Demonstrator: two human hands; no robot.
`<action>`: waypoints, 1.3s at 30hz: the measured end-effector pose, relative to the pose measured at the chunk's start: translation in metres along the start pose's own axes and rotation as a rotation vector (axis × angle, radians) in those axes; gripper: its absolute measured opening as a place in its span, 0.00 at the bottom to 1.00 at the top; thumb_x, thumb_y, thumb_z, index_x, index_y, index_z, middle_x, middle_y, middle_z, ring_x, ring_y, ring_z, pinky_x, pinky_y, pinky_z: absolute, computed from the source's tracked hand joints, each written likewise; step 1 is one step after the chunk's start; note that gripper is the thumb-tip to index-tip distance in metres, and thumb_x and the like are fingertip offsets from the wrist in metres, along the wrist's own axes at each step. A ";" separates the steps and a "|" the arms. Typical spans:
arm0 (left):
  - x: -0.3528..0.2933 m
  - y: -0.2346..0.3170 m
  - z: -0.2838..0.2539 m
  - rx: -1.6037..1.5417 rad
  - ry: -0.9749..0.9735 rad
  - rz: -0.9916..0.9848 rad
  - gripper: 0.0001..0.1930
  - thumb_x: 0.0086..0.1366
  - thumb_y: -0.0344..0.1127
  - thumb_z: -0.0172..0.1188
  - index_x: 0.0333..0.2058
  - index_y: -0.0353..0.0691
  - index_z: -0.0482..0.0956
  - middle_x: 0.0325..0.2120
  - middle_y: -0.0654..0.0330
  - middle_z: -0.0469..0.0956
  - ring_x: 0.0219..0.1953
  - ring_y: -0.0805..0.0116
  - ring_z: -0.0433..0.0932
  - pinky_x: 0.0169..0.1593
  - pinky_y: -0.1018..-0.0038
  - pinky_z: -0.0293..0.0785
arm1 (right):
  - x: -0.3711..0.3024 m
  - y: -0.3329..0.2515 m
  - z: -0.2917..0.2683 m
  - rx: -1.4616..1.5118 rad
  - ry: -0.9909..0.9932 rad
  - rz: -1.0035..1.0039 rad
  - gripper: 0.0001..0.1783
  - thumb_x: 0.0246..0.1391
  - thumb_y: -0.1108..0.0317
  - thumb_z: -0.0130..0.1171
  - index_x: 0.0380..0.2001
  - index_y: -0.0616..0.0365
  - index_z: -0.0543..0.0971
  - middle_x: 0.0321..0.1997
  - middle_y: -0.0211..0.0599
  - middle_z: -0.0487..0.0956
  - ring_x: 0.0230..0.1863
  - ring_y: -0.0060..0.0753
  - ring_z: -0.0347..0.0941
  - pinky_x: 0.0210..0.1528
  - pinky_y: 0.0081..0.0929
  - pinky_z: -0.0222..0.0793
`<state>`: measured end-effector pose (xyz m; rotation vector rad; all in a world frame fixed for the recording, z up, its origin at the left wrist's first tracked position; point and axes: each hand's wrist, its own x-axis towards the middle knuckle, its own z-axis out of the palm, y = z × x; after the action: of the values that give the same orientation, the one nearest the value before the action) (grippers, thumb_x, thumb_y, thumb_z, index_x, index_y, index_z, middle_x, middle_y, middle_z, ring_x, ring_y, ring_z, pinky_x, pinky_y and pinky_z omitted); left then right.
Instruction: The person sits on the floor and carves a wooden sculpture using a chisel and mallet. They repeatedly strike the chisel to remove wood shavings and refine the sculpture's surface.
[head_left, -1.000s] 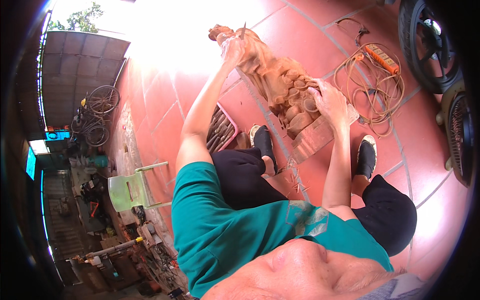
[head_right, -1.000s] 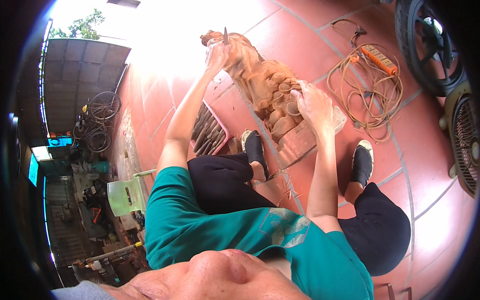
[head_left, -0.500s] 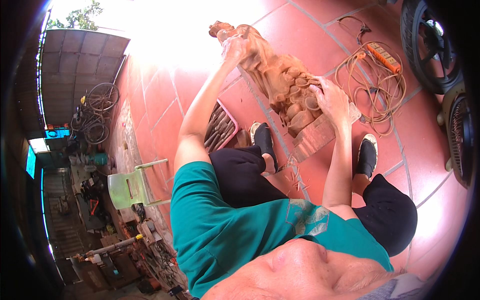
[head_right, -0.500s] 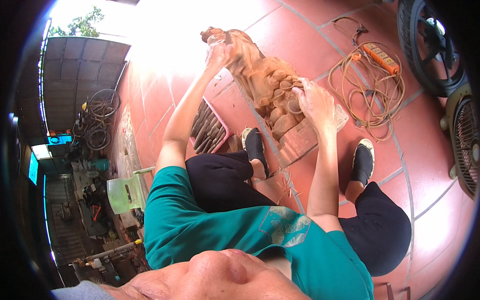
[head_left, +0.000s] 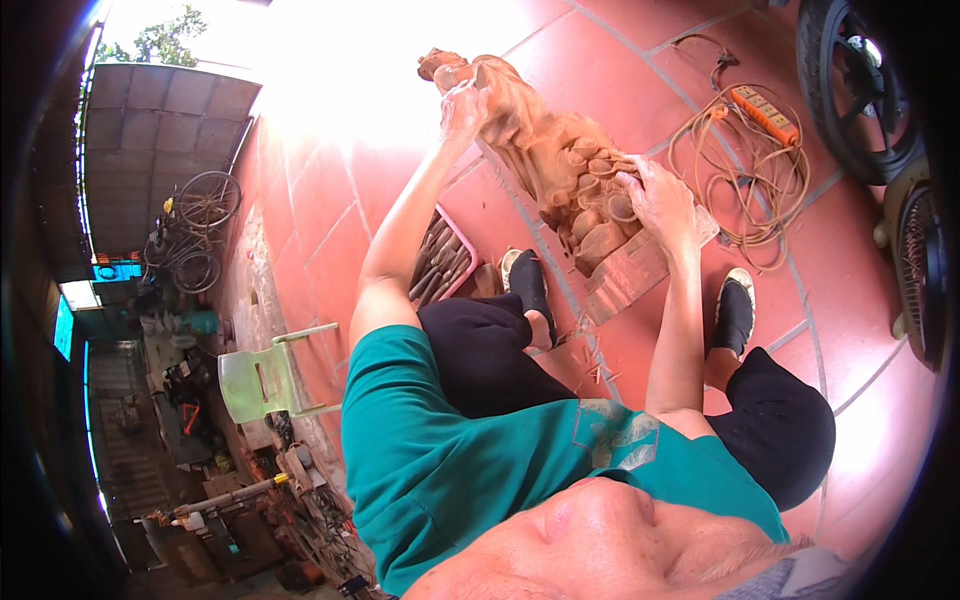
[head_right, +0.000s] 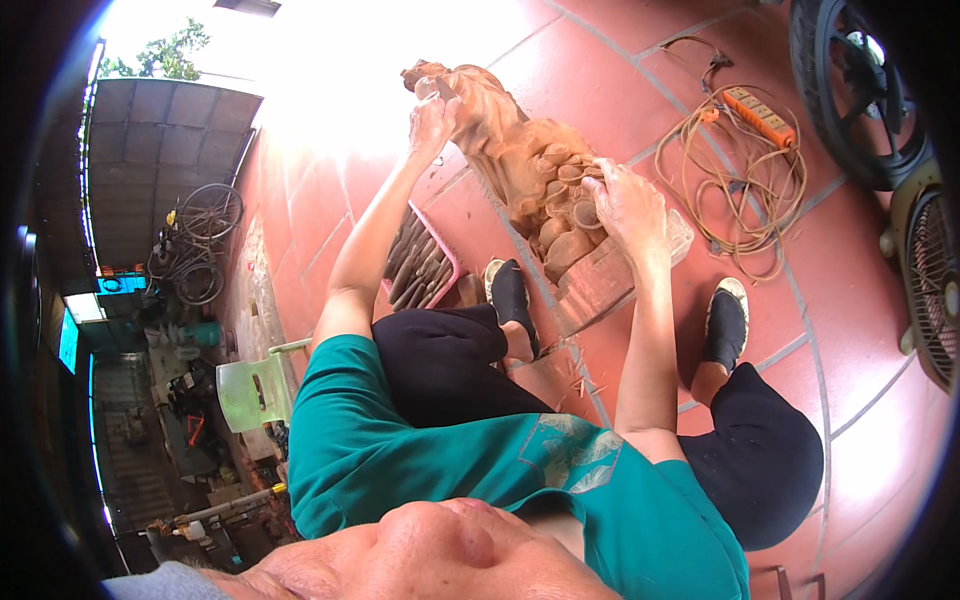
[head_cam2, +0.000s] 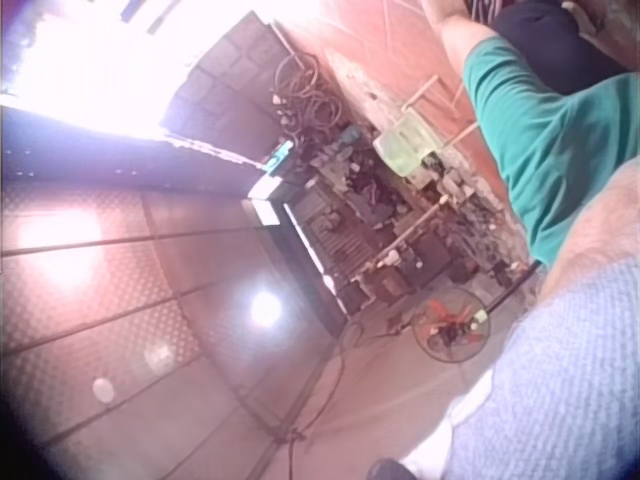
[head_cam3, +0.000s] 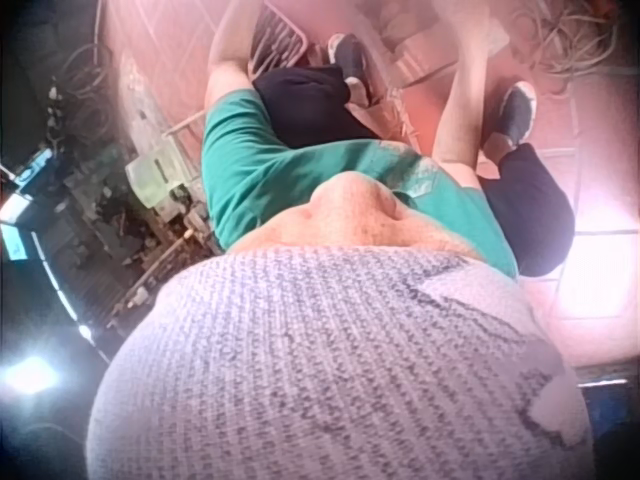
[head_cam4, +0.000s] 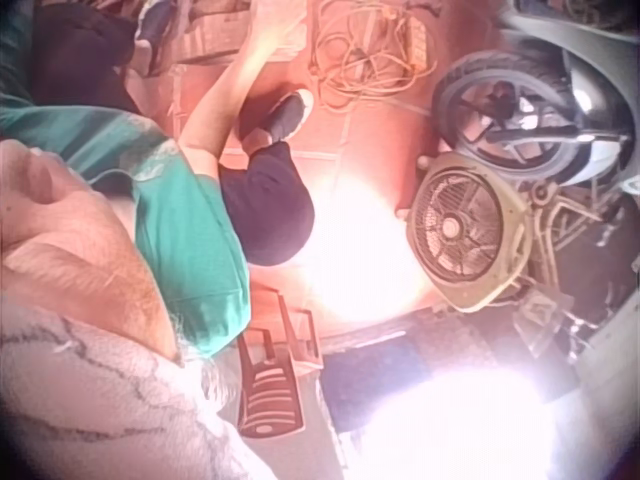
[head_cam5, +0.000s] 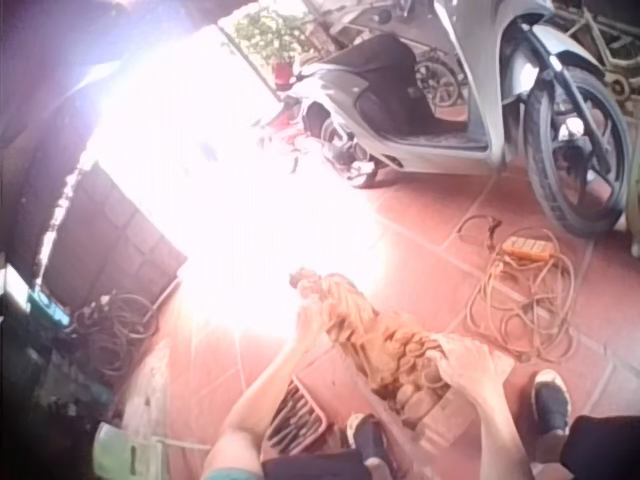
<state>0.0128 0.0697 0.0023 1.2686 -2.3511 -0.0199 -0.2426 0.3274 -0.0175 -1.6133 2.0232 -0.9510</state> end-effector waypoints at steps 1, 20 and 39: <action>-0.004 -0.008 0.004 0.037 -0.007 0.022 0.18 0.65 0.44 0.58 0.30 0.29 0.80 0.29 0.41 0.80 0.30 0.46 0.81 0.38 0.56 0.75 | 0.000 -0.002 0.000 -0.002 -0.006 -0.001 0.17 0.62 0.55 0.55 0.51 0.47 0.78 0.40 0.41 0.82 0.44 0.49 0.78 0.44 0.45 0.72; -0.014 0.011 -0.011 -0.372 -0.092 -0.391 0.18 0.64 0.44 0.61 0.30 0.30 0.81 0.28 0.38 0.80 0.33 0.49 0.83 0.42 0.56 0.75 | 0.000 0.000 -0.007 -0.017 -0.037 0.035 0.19 0.62 0.54 0.54 0.52 0.48 0.77 0.43 0.41 0.82 0.46 0.50 0.78 0.46 0.45 0.71; -0.054 -0.027 0.002 -0.306 0.187 -0.114 0.10 0.66 0.36 0.63 0.39 0.34 0.85 0.27 0.65 0.82 0.25 0.78 0.73 0.33 0.72 0.73 | 0.000 -0.005 -0.005 0.036 -0.028 0.002 0.19 0.62 0.55 0.54 0.51 0.52 0.77 0.45 0.43 0.82 0.47 0.51 0.78 0.47 0.47 0.71</action>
<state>0.0581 0.0967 -0.0268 1.1941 -2.0237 -0.2743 -0.2423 0.3278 -0.0107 -1.5964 1.9779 -0.9538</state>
